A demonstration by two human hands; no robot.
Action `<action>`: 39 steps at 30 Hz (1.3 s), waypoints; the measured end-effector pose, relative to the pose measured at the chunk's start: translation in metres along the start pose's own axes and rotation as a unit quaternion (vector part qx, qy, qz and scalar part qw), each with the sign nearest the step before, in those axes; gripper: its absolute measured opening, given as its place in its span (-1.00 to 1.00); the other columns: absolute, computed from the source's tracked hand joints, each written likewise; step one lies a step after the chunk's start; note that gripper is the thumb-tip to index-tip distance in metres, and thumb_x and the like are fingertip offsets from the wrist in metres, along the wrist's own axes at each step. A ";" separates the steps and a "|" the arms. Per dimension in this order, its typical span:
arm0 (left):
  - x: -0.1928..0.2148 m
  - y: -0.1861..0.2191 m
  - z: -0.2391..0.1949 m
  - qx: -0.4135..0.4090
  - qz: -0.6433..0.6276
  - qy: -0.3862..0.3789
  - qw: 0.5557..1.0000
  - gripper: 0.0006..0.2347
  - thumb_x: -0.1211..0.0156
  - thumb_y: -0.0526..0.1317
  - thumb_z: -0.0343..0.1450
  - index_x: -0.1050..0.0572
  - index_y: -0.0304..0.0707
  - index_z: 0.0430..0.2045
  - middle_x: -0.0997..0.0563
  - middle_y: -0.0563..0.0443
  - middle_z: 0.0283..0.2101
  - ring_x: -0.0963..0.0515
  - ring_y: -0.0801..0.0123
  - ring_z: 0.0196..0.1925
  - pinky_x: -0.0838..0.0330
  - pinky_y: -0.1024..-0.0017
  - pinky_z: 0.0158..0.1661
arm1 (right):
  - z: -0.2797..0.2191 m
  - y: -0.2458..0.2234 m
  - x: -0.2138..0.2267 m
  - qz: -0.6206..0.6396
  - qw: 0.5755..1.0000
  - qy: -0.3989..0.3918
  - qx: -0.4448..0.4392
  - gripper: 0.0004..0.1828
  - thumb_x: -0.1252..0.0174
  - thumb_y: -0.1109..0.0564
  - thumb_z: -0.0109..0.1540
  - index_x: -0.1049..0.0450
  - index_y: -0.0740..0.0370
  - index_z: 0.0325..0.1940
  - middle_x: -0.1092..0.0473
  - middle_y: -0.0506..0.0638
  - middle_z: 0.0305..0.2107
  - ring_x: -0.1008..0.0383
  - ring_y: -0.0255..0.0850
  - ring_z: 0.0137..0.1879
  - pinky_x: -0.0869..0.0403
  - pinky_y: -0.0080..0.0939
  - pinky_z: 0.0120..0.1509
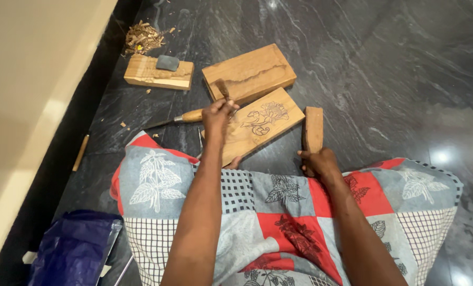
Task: The person sits on the floor and carves a floral design into a rectangular wooden board using a chisel and a wooden mallet. They repeatedly strike the chisel to deepen the lines of the pre-drawn pattern.
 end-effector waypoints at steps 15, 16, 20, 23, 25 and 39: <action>-0.030 0.018 0.003 -0.017 0.259 -0.129 0.957 -0.98 -0.33 -0.45 0.28 -0.65 -0.40 -0.51 -0.68 -0.01 -0.53 -0.60 0.54 -0.51 -0.44 0.51 -0.46 | -0.011 -0.012 0.000 -0.030 1.000 -0.005 -0.001 -0.68 -0.35 0.12 0.16 -0.48 0.49 -0.41 -0.42 0.16 -0.65 -0.30 -0.17 -0.68 -0.21 -0.15 -0.63; -0.030 0.022 0.004 -0.021 0.267 -0.148 0.952 -0.97 -0.35 -0.45 0.25 -0.65 -0.39 -0.53 -0.70 0.00 -0.51 -0.63 0.56 -0.48 -0.48 0.52 -0.43 | -0.012 -0.012 0.000 -0.020 1.000 -0.011 -0.007 -0.69 -0.35 0.13 0.16 -0.46 0.48 -0.41 -0.41 0.16 -0.65 -0.28 -0.17 -0.68 -0.19 -0.14 -0.63; -0.033 0.023 0.014 0.003 0.328 -0.180 0.927 -0.94 -0.36 -0.46 0.25 -0.65 -0.42 -0.48 -0.69 -0.06 -0.46 -0.68 0.45 -0.47 -0.51 0.52 -0.43 | -0.016 -0.017 -0.001 -0.013 1.000 -0.016 0.003 -0.72 -0.34 0.14 0.15 -0.46 0.46 -0.39 -0.42 0.16 -0.65 -0.31 -0.18 -0.67 -0.21 -0.14 -0.63; -0.038 0.011 0.025 0.042 0.219 -0.222 0.949 -0.96 -0.27 -0.52 0.29 -0.61 -0.50 -0.48 -0.71 -0.07 -0.39 -0.71 0.42 -0.43 -0.60 0.54 -0.42 | -0.019 -0.020 0.000 -0.030 0.999 -0.010 0.012 -0.73 -0.33 0.14 0.15 -0.47 0.44 -0.38 -0.42 0.14 -0.65 -0.32 -0.21 -0.66 -0.22 -0.17 -0.62; -0.037 -0.001 0.032 0.075 0.161 -0.228 0.957 -0.94 -0.23 -0.53 0.33 -0.61 -0.51 -0.41 -0.70 -0.16 -0.42 -0.69 0.37 -0.44 -0.55 0.51 -0.43 | -0.019 -0.020 0.000 -0.044 0.999 -0.004 0.001 -0.72 -0.33 0.14 0.15 -0.47 0.45 -0.38 -0.42 0.14 -0.65 -0.32 -0.20 -0.67 -0.23 -0.17 -0.62; -0.040 0.014 0.020 0.101 0.223 -0.229 0.942 -0.96 -0.31 -0.49 0.30 -0.64 -0.51 -0.44 -0.70 -0.12 -0.45 -0.70 0.42 -0.45 -0.60 0.51 -0.38 | -0.015 -0.015 -0.002 -0.010 1.000 -0.006 -0.002 -0.72 -0.35 0.14 0.15 -0.46 0.43 -0.33 -0.41 0.12 -0.65 -0.30 -0.21 -0.67 -0.21 -0.18 -0.63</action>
Point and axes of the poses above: each hand's wrist, its own z-axis towards the middle knuckle, its own x-axis out of the back of the hand, y = z × x, the point moved 3 cm from there along z, towards the middle knuckle
